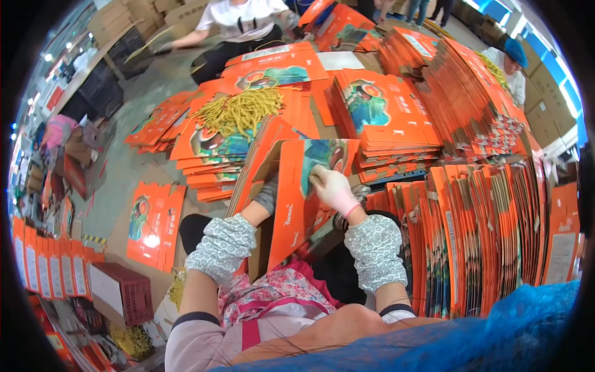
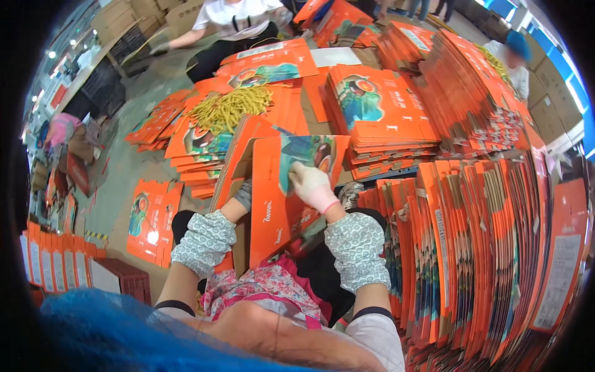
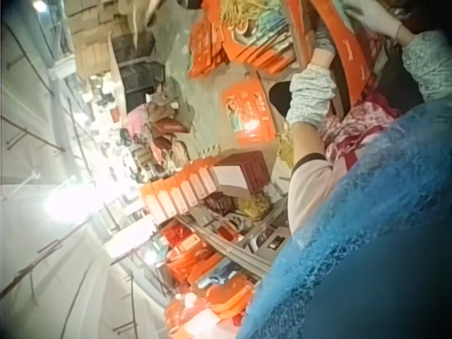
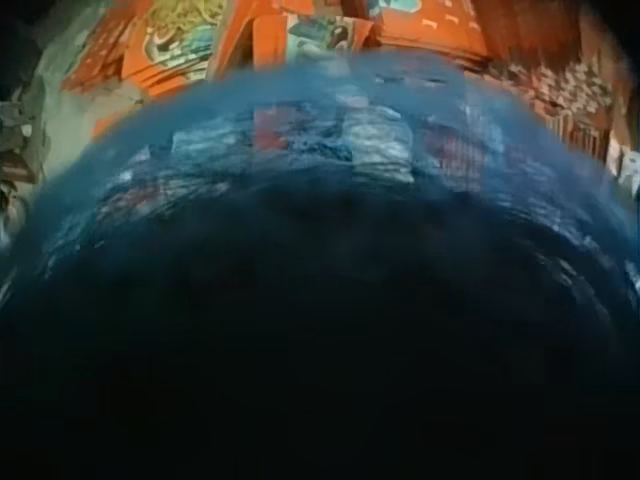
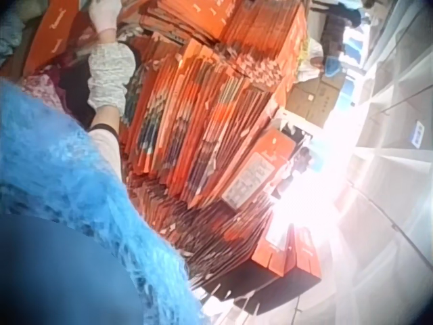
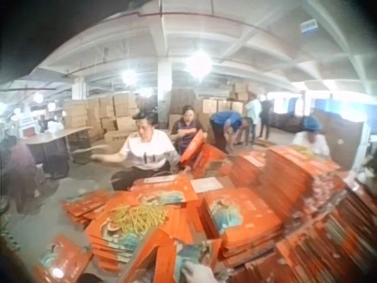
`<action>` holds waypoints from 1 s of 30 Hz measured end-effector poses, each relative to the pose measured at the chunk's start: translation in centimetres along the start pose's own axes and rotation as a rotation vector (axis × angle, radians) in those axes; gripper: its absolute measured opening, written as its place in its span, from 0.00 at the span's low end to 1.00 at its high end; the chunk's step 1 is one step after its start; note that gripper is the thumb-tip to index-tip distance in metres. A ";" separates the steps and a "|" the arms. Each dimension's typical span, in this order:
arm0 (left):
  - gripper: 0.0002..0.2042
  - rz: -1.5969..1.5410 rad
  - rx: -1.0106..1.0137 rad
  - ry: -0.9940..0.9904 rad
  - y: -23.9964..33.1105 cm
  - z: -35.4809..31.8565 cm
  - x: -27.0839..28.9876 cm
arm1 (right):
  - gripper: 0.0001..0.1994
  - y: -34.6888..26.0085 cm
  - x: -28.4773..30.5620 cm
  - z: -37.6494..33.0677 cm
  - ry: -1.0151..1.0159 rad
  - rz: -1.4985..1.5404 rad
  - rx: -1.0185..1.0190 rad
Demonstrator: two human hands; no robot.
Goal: The person is assembling paper gift bags by attaching yellow rope handles.
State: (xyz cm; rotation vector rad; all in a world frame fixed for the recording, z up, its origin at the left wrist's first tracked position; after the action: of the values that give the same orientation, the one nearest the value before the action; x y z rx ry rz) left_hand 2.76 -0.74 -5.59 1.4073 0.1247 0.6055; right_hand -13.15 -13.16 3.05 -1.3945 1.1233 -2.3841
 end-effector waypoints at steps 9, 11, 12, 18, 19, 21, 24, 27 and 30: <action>0.10 0.010 -0.133 -0.062 0.6 -0.5 0.6 | 0.08 -0.1 -1.1 -0.3 0.025 0.017 -0.011; 0.10 0.014 -0.145 -0.059 0.5 -1.3 1.0 | 0.09 0.0 -0.8 -0.3 0.015 0.046 -0.041; 0.10 0.017 -0.153 -0.056 0.5 -1.6 1.2 | 0.09 0.2 -0.7 -0.3 -0.006 0.114 -0.037; 0.10 0.042 -0.144 -0.032 1.4 -1.6 1.0 | 0.10 -0.1 -0.8 -0.1 -0.014 0.243 -0.094; 0.10 0.047 -0.134 -0.025 1.4 -1.8 1.3 | 0.10 0.0 -0.9 -0.3 -0.003 0.260 -0.106; 0.10 0.062 -0.115 -0.005 1.8 -1.8 1.1 | 0.10 -0.4 -0.3 -0.3 -0.021 0.233 -0.172; 0.10 0.080 -0.081 0.029 2.1 -1.4 0.4 | 0.08 -0.3 0.1 -0.6 -0.049 0.609 -0.255; 0.10 0.091 -0.051 0.053 1.8 -2.5 0.6 | 0.09 -1.1 5.6 -2.0 0.020 1.043 -0.394; 0.09 0.096 -0.009 0.086 1.6 -4.4 -0.3 | 0.11 -1.6 11.9 -5.1 0.352 1.603 -0.404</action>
State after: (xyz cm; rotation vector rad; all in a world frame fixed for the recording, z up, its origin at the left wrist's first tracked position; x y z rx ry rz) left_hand 0.11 3.10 -4.97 1.3845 0.1228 0.7454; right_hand -23.47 -15.00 10.81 0.1634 1.7962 -1.1672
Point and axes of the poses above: each hand's wrist, its own z-axis towards the middle knuckle, its own x-axis out of the back of the hand, y = z × x, the point moved 1 cm from there along z, towards the middle knuckle, and after that the axes turned 8 degrees about y, right-handed, at the moved point
